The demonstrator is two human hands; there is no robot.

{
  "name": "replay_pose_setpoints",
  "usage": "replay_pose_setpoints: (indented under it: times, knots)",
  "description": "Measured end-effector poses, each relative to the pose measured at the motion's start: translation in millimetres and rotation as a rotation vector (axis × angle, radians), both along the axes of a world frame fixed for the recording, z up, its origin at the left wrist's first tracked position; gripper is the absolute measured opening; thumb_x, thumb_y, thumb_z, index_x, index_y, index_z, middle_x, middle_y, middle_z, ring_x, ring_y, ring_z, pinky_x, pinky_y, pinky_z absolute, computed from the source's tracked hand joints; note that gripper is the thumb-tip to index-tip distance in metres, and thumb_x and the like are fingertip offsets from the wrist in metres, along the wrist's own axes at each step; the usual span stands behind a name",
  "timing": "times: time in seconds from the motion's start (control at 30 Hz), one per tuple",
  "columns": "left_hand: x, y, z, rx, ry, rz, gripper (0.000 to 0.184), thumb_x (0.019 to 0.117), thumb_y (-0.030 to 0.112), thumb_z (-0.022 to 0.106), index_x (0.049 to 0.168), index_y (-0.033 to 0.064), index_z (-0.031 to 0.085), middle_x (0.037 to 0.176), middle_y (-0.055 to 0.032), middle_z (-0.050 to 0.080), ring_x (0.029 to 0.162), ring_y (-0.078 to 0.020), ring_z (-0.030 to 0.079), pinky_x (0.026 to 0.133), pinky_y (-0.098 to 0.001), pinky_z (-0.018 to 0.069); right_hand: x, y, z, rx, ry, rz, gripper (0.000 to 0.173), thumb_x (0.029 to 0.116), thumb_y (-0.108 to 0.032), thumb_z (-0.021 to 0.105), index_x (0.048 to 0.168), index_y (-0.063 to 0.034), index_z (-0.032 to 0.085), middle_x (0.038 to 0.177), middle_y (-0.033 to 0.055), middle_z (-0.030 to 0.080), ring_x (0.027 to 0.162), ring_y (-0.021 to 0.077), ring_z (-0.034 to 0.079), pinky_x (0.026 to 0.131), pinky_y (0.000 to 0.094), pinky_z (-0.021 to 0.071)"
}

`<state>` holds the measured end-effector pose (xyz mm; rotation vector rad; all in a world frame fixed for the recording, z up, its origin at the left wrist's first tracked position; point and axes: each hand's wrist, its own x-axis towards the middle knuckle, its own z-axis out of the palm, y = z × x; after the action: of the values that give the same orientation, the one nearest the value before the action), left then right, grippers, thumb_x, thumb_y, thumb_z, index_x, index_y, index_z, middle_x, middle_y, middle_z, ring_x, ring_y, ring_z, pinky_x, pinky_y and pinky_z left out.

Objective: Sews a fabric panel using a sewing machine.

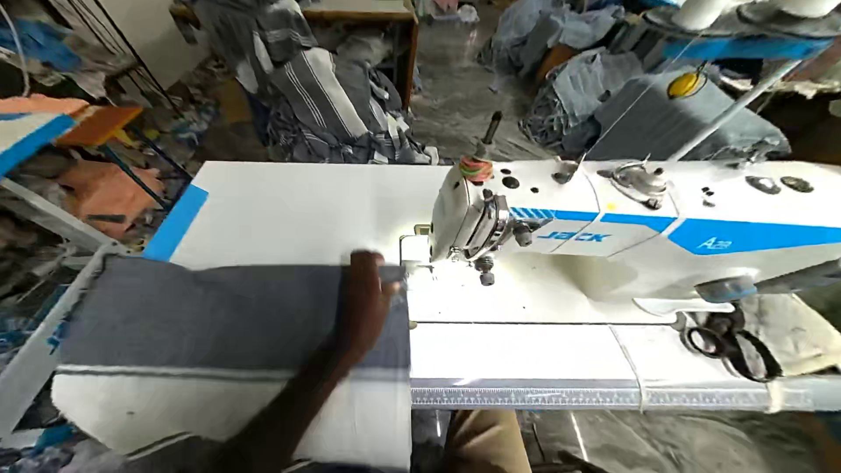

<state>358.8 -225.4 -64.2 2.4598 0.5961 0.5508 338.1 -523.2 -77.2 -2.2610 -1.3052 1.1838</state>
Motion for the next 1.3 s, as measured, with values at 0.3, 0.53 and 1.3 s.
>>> replay_pose_setpoints:
  times: [0.3,0.53,1.3]
  knots:
    - [-37,-11,-22,0.284,0.02,-0.427,0.042,0.1014,0.049,0.054,0.126,0.0205,0.072,0.143,-0.0046,0.06,0.143,-0.0244,0.046,0.118,-0.0478,0.0382,112,109,-6,0.851,-0.788,-0.125,0.024,0.1003,-0.023,0.06,0.113,-0.0103,0.076,0.095,0.0049,0.069,0.087,0.0214,0.065,0.072,0.0351,0.0537]
    - [10,-27,-22,0.251,0.03,-0.437,0.044,0.1004,0.048,0.056,0.134,0.0207,0.067,0.148,-0.0062,0.055,0.145,-0.0216,0.043,0.122,-0.0448,0.0339,146,92,-12,0.644,-0.875,-0.247,0.032,0.0992,-0.037,0.056,0.121,-0.0257,0.076,0.117,0.0141,0.067,0.111,0.0348,0.062,0.09,0.0536,0.048]
    - [21,-25,-20,0.25,0.05,-0.444,0.041,0.1005,0.049,0.055,0.131,0.0258,0.07,0.148,-0.0079,0.054,0.146,-0.0265,0.041,0.123,-0.0523,0.0281,212,-119,27,0.567,-0.864,-0.671,0.043,0.1082,-0.022,0.044,0.123,0.0115,0.065,0.135,0.0285,0.06,0.13,0.0409,0.056,0.112,0.0549,0.0427]
